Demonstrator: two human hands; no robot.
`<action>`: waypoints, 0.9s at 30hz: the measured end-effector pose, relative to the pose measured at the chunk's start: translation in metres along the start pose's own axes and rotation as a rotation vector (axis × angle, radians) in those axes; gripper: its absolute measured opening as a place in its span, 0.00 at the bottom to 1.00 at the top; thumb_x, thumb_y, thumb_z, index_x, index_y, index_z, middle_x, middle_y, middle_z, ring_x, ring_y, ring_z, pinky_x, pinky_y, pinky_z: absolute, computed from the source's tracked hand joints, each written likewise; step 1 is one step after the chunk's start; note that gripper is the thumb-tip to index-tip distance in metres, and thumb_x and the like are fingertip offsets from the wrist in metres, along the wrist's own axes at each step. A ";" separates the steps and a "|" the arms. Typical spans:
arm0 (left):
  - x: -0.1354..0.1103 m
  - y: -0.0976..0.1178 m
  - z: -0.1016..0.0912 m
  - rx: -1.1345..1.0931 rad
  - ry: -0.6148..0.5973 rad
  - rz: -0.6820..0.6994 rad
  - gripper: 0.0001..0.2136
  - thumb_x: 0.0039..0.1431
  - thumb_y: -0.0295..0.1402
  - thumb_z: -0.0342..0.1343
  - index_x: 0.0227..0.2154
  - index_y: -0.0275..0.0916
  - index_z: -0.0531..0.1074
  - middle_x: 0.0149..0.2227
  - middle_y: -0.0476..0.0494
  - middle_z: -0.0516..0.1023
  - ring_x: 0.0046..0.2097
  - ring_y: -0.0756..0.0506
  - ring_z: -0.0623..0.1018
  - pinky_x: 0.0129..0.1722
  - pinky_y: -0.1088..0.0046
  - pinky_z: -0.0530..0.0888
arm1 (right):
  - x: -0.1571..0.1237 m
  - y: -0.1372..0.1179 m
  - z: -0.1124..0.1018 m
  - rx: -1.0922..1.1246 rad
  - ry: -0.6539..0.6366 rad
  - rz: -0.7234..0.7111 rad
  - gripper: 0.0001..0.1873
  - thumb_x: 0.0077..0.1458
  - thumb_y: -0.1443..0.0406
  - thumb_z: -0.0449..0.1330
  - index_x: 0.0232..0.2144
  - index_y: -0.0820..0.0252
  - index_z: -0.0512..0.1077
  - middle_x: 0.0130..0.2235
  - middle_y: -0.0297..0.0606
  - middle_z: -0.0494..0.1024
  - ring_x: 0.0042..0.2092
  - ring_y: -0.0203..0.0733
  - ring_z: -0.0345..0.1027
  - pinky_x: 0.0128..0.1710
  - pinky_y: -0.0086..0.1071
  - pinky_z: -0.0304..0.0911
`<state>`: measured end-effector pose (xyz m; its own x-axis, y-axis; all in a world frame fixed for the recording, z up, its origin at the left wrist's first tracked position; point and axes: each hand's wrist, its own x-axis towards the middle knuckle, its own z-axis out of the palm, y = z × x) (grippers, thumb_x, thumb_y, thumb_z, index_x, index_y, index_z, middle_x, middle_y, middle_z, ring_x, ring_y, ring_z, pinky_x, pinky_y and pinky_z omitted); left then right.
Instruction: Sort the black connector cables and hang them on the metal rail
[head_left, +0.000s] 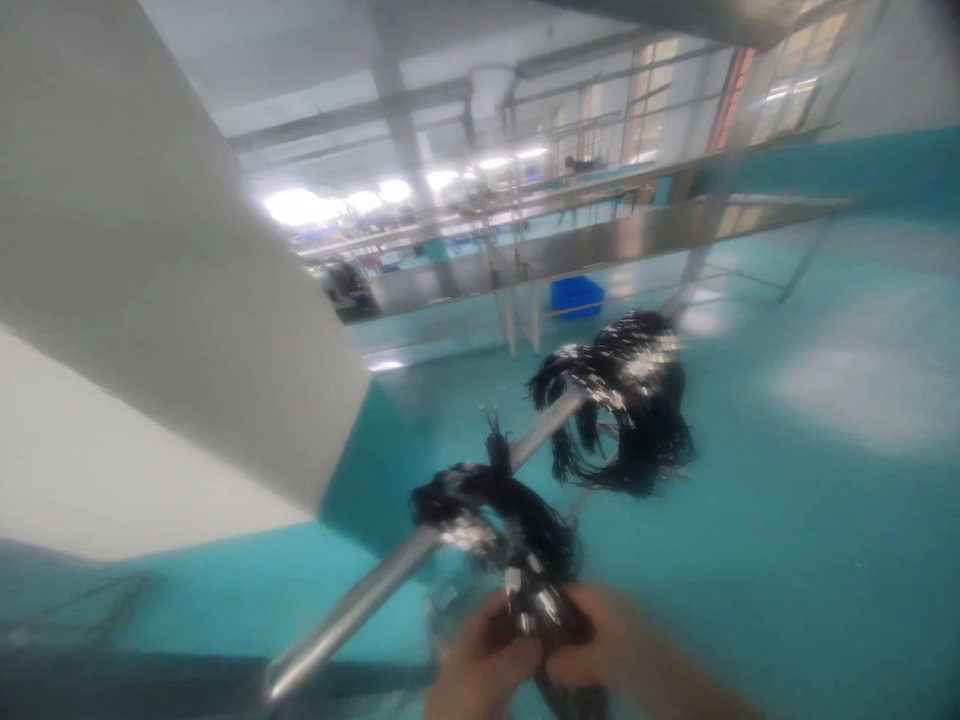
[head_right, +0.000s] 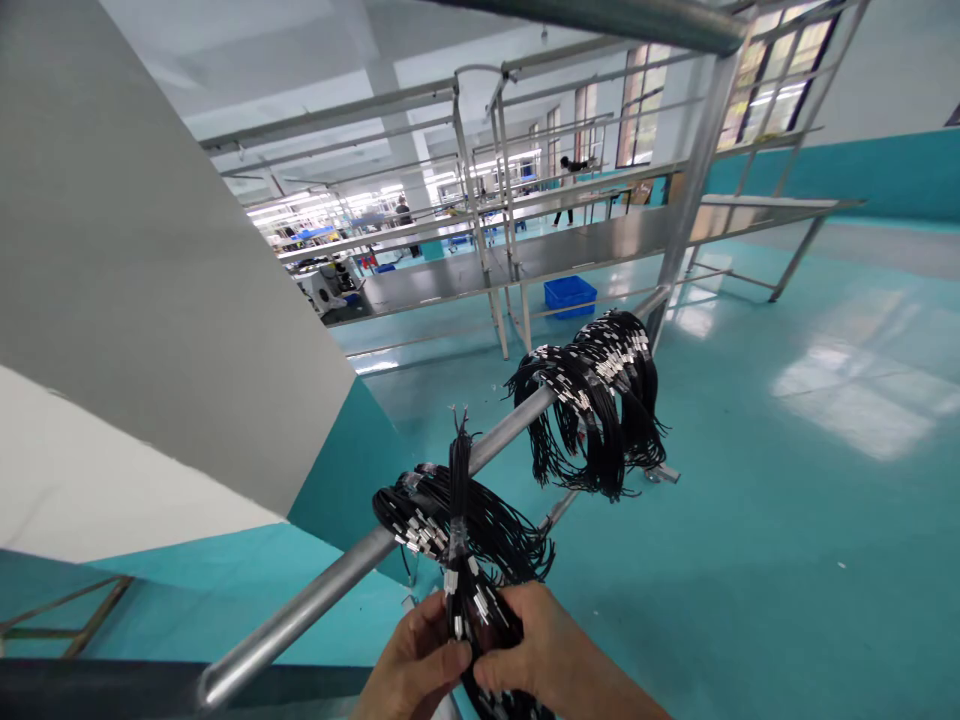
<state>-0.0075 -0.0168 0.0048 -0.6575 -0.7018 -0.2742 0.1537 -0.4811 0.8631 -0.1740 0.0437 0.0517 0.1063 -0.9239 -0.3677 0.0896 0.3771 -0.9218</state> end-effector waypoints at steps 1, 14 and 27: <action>0.001 0.001 0.001 -0.009 -0.006 0.001 0.20 0.36 0.34 0.66 0.37 0.35 0.74 0.35 0.38 0.78 0.42 0.38 0.75 0.45 0.62 0.68 | -0.001 -0.002 0.000 -0.018 0.018 -0.007 0.09 0.35 0.70 0.59 0.26 0.63 0.73 0.24 0.30 0.73 0.30 0.39 0.65 0.30 0.28 0.59; 0.002 0.011 0.010 -0.093 -0.104 -0.051 0.17 0.40 0.34 0.62 0.37 0.36 0.75 0.37 0.37 0.77 0.38 0.40 0.76 0.40 0.65 0.69 | 0.000 0.008 -0.004 0.196 0.039 -0.051 0.12 0.38 0.67 0.59 0.30 0.63 0.72 0.25 0.32 0.72 0.32 0.40 0.66 0.35 0.32 0.60; 0.005 0.017 0.007 0.061 -0.039 -0.022 0.14 0.39 0.32 0.63 0.33 0.35 0.76 0.32 0.39 0.78 0.36 0.42 0.74 0.39 0.67 0.68 | 0.003 0.005 -0.007 0.044 0.085 -0.038 0.11 0.39 0.68 0.59 0.30 0.64 0.75 0.27 0.35 0.75 0.30 0.39 0.66 0.31 0.29 0.59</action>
<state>-0.0132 -0.0243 0.0214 -0.6883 -0.6703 -0.2774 0.0950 -0.4624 0.8816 -0.1801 0.0426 0.0447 0.0175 -0.9392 -0.3430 0.1355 0.3421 -0.9299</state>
